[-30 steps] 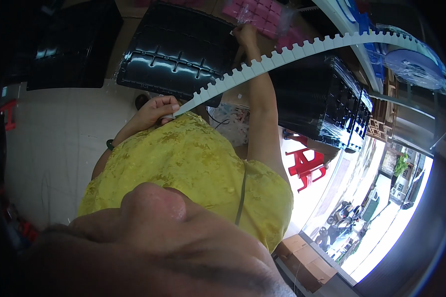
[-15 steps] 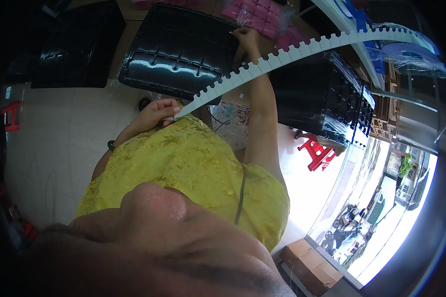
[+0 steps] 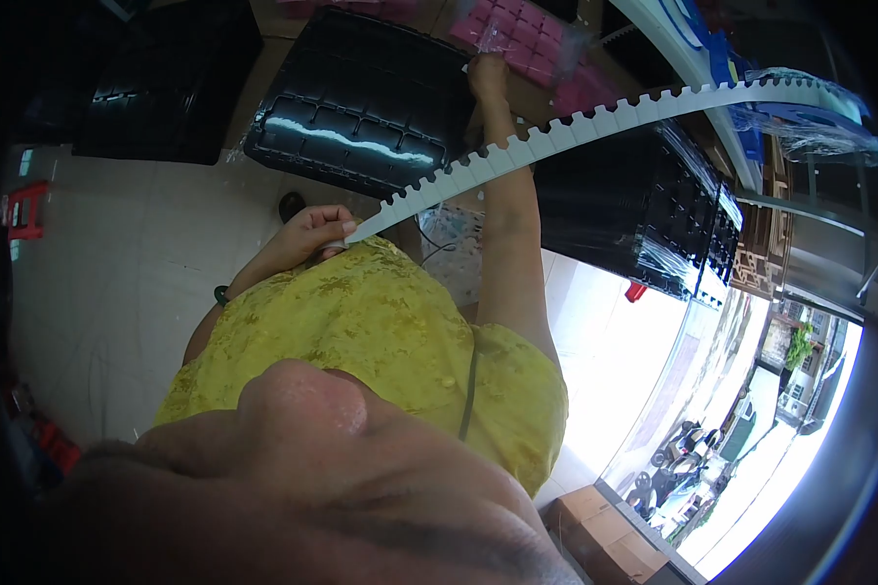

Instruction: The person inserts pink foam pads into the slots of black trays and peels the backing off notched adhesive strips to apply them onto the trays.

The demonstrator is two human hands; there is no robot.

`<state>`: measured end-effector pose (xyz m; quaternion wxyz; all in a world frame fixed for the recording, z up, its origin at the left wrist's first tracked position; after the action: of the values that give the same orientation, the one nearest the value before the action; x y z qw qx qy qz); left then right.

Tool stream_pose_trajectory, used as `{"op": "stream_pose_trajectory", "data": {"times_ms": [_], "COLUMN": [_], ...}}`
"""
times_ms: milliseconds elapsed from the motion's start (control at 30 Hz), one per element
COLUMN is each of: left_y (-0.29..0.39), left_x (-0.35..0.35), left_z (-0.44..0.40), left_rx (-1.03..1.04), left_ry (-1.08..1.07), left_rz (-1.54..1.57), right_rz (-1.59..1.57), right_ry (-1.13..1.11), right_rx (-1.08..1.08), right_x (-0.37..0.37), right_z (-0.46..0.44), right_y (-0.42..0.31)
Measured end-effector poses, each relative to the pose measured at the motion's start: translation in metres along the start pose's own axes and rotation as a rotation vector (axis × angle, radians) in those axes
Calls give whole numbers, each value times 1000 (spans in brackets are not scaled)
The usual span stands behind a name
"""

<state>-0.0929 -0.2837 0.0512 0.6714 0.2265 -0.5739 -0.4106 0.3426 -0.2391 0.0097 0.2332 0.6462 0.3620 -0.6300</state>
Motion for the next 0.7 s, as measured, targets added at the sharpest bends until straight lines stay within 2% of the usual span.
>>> {"op": "stream_pose_trajectory", "data": {"times_ms": [33, 133, 233, 333, 433, 533, 600, 700], "left_y": [1, 1, 7, 8, 7, 2, 3, 5], "left_x": [-1, -4, 0, -1, -6, -13, -17, -17], "left_z": [1, -1, 0, 1, -1, -4, -7, -11], "left_rx": [15, 46, 43, 31, 57, 62, 80, 60], "left_ry": [3, 16, -1, -12, -13, -18, -17, 0], "left_rz": [3, 8, -3, 13, 19, 69, 125, 180], "right_rz": [53, -7, -440, -798, -925, -981, -897, -38], "right_ry": [0, -211, -308, -112, -54, -29, -114, -283], "right_rx": [17, -84, -7, 21, 152, 294, 484, 553], "right_x": [2, 0, -14, -30, -23, -22, 0, 1], "right_z": [-2, 1, 21, 53, 125, 234, 306, 376], "right_y": [-1, -13, -3, 9, 39, 68, 95, 99]}}
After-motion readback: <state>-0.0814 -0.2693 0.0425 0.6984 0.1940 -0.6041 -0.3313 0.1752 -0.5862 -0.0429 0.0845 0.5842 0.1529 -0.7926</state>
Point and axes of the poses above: each hand's wrist, its own z-axis away from the middle knuckle, its own x-axis out of the palm, y = z × x, the point moved 9 cm from there along -z, towards the middle knuckle, and after that the axes turned 11 degrees about -y, right-handed, at the moved point
